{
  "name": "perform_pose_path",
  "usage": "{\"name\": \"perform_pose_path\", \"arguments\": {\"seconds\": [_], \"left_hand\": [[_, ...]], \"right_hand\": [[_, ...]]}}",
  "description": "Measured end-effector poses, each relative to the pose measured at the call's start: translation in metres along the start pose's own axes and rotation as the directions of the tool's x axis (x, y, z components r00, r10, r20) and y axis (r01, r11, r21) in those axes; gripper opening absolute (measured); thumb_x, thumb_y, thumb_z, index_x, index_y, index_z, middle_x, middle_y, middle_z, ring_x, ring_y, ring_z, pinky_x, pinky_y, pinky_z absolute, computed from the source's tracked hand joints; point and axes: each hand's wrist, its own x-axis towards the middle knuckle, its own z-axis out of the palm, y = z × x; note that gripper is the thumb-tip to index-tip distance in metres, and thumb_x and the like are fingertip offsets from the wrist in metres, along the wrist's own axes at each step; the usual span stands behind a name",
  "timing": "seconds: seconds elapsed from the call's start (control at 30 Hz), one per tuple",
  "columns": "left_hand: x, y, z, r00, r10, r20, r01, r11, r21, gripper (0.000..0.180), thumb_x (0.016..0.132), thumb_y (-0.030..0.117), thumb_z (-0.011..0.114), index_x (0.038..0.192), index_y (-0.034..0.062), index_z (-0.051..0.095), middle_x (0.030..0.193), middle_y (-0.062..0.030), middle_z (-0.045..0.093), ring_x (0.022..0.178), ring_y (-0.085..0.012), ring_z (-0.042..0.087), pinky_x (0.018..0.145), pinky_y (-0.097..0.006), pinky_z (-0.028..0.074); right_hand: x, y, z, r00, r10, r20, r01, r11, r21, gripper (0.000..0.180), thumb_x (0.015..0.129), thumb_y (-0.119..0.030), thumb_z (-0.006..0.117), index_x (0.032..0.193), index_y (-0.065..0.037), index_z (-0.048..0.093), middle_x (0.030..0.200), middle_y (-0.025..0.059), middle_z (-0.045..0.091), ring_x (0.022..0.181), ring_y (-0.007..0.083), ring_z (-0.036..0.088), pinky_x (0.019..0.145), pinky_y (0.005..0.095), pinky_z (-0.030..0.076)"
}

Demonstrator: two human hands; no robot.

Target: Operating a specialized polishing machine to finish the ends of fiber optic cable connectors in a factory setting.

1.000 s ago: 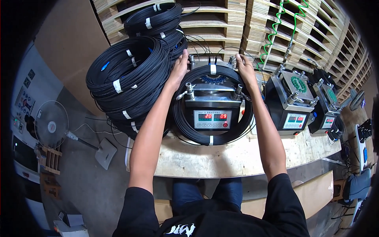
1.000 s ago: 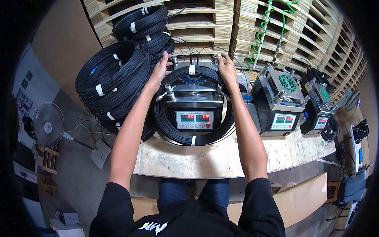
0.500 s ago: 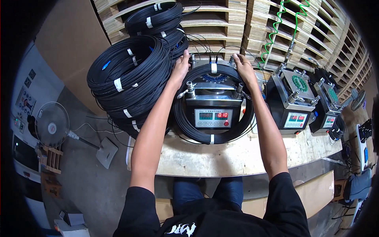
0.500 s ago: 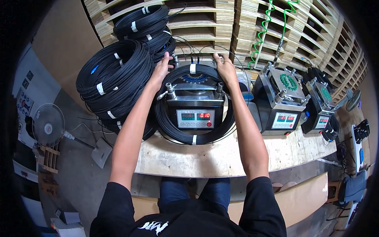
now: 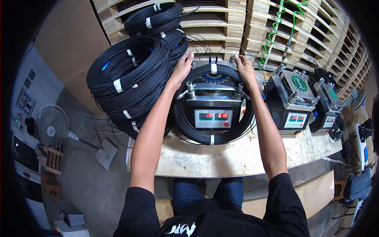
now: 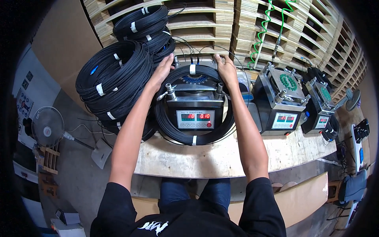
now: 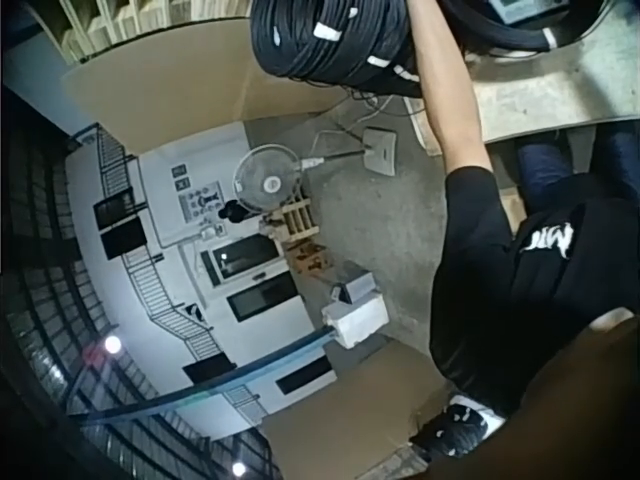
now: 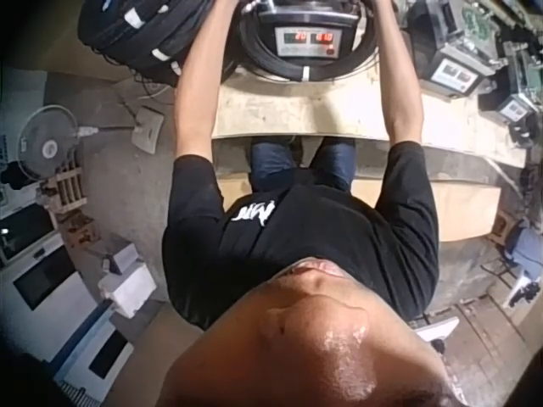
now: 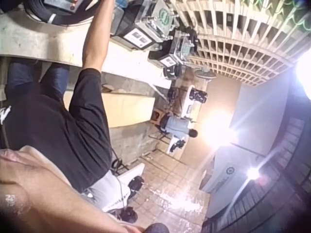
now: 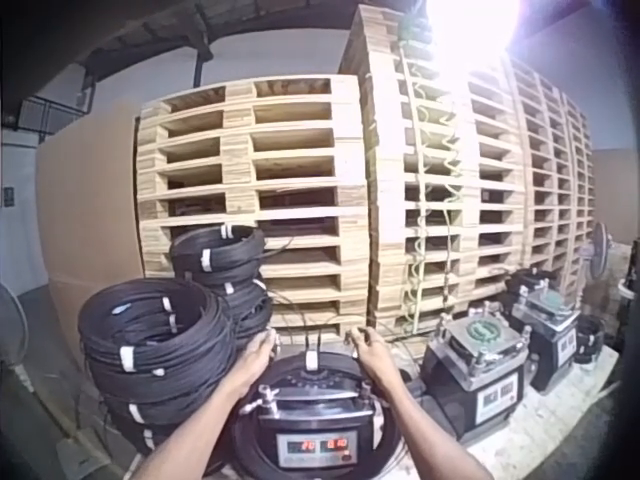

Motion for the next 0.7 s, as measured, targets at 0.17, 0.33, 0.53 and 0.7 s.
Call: {"name": "perform_pose_path", "arguments": {"seconds": [0.17, 0.33, 0.53, 0.7], "left_hand": [[0.006, -0.007, 0.0, 0.999, 0.012, -0.036, -0.01, 0.999, 0.051, 0.075, 0.1, 0.062, 0.042, 0.143, 0.001, 0.049, 0.141, -0.0263, 0.053, 0.136, -0.0358, 0.047, 0.112, -0.04, 0.035], [0.005, -0.005, 0.007, 0.995, 0.004, -0.097, 0.004, 0.997, 0.083, 0.076, 0.1, 0.062, 0.042, 0.142, -0.0003, 0.049, 0.139, -0.0263, 0.054, 0.133, -0.0364, 0.049, 0.111, -0.04, 0.036], [0.008, -0.01, -0.001, 0.994, -0.027, -0.106, 0.035, 0.997, 0.075, 0.081, 0.098, 0.065, 0.043, 0.147, -0.0008, 0.043, 0.144, -0.0283, 0.049, 0.136, -0.0376, 0.045, 0.113, -0.041, 0.034], [0.01, -0.009, 0.001, 0.997, -0.032, -0.069, 0.033, 0.999, 0.021, 0.079, 0.1, 0.063, 0.044, 0.15, 0.0012, 0.04, 0.124, -0.0181, 0.061, 0.122, -0.0255, 0.053, 0.11, -0.037, 0.035]], "right_hand": [[0.007, 0.012, 0.006, 1.0, -0.03, -0.007, 0.03, 0.999, -0.026, 0.058, 0.098, -0.055, 0.054, 0.131, -0.007, 0.06, 0.128, 0.0273, 0.062, 0.122, 0.0415, 0.058, 0.103, 0.0424, 0.045], [0.016, 0.025, 0.005, 0.999, -0.016, 0.037, 0.015, 0.999, 0.033, 0.057, 0.098, -0.052, 0.054, 0.133, -0.007, 0.059, 0.128, 0.0274, 0.062, 0.121, 0.0402, 0.059, 0.102, 0.0419, 0.045], [0.005, 0.006, 0.007, 1.0, -0.013, -0.002, 0.013, 0.999, 0.034, 0.053, 0.1, -0.047, 0.055, 0.133, -0.006, 0.059, 0.123, 0.0278, 0.064, 0.118, 0.0388, 0.061, 0.099, 0.0414, 0.047], [0.002, 0.005, 0.005, 0.994, -0.069, -0.084, 0.068, 0.998, -0.004, 0.051, 0.1, -0.048, 0.055, 0.129, -0.007, 0.062, 0.118, 0.0267, 0.066, 0.114, 0.0402, 0.063, 0.097, 0.0425, 0.048]]}}
